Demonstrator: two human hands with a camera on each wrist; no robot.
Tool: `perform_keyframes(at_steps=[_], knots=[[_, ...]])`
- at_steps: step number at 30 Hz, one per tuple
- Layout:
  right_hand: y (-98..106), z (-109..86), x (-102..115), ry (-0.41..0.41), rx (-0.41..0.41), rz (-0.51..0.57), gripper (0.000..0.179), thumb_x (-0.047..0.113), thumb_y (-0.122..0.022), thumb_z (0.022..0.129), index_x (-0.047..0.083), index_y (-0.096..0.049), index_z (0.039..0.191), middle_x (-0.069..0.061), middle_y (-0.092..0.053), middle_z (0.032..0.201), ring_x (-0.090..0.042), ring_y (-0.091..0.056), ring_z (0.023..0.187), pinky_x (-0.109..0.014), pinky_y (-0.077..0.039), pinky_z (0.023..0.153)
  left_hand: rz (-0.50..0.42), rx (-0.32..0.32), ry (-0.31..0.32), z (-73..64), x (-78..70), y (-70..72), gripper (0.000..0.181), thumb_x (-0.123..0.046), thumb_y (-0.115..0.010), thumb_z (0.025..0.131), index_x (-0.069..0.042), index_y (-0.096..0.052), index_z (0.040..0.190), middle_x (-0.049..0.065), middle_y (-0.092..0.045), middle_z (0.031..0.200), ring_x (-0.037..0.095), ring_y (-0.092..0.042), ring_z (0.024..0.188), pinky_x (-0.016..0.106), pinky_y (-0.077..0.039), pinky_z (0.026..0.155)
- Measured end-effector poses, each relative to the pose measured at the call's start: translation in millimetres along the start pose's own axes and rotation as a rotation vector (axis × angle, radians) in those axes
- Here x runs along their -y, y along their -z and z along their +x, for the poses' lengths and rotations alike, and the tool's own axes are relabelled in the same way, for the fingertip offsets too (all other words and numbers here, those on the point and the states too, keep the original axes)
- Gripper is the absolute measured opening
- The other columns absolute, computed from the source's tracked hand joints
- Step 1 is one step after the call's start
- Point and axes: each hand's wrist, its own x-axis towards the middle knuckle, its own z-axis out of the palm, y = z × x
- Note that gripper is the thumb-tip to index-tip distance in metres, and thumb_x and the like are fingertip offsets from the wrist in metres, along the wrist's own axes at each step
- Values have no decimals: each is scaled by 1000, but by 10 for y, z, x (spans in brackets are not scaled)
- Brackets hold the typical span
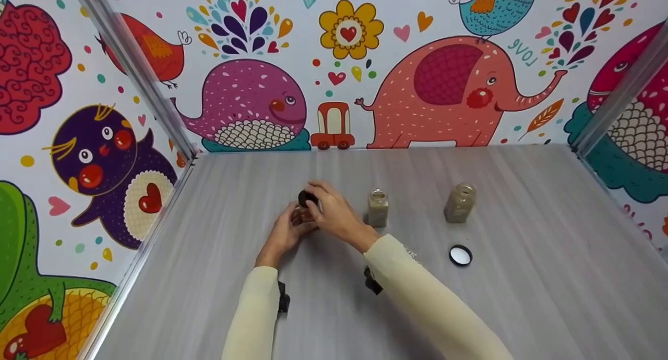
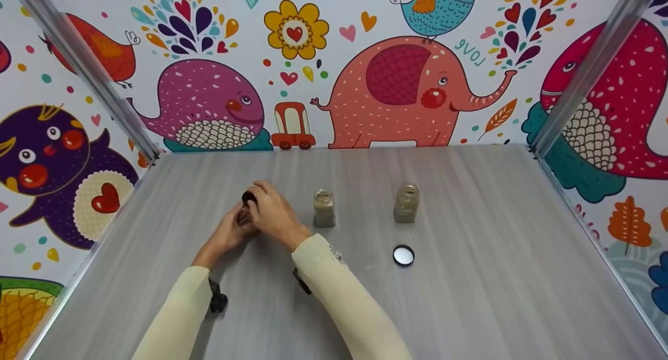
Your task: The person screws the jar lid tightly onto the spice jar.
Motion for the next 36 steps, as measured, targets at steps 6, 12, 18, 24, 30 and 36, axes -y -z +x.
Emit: perform_keyframes(at_steps=[6,12,18,24,30,36], knots=[[-9,32,69,-58,18,-20,35,19,-55,104,3,-60,134,-11,-58,140,-25,-58,130,-38,-46,110,9,1,-2,5,-2,19,54,-14,-66,97,-12,-45,147,16,-59,140,32,-57,131,49,-45,110],[3,34,42,-13,-10,-27,35,22,-59,102,1,-62,130,-14,-58,137,-26,-60,126,-40,-49,106,2,-1,1,3,-4,12,54,-14,-66,96,-11,-46,146,15,-62,137,31,-59,129,47,-46,109],[21,36,8,54,-28,-18,37,17,-64,99,-1,-61,131,-16,-57,139,-28,-59,127,-40,-50,105,-14,1,-21,7,-2,7,48,-12,-66,96,-11,-50,141,15,-63,135,30,-61,126,46,-49,106],[23,45,3,27,-4,-7,34,15,-62,100,2,-62,131,-13,-58,136,-26,-59,126,-39,-50,106,0,0,-32,0,-6,17,51,-15,-66,97,-10,-47,144,17,-59,141,33,-56,132,49,-46,109],[32,36,-3,-1,11,13,37,18,-64,99,3,-60,134,-12,-56,138,-25,-58,128,-38,-49,107,-10,3,-10,-2,-2,19,55,-18,-67,96,-13,-46,146,16,-59,142,32,-56,133,50,-43,112],[31,27,-22,12,17,26,40,19,-63,100,3,-59,136,-14,-54,142,-26,-57,131,-39,-48,108,-9,0,-19,-4,-9,17,50,-15,-66,96,-11,-48,143,16,-60,140,32,-58,131,49,-45,110]])
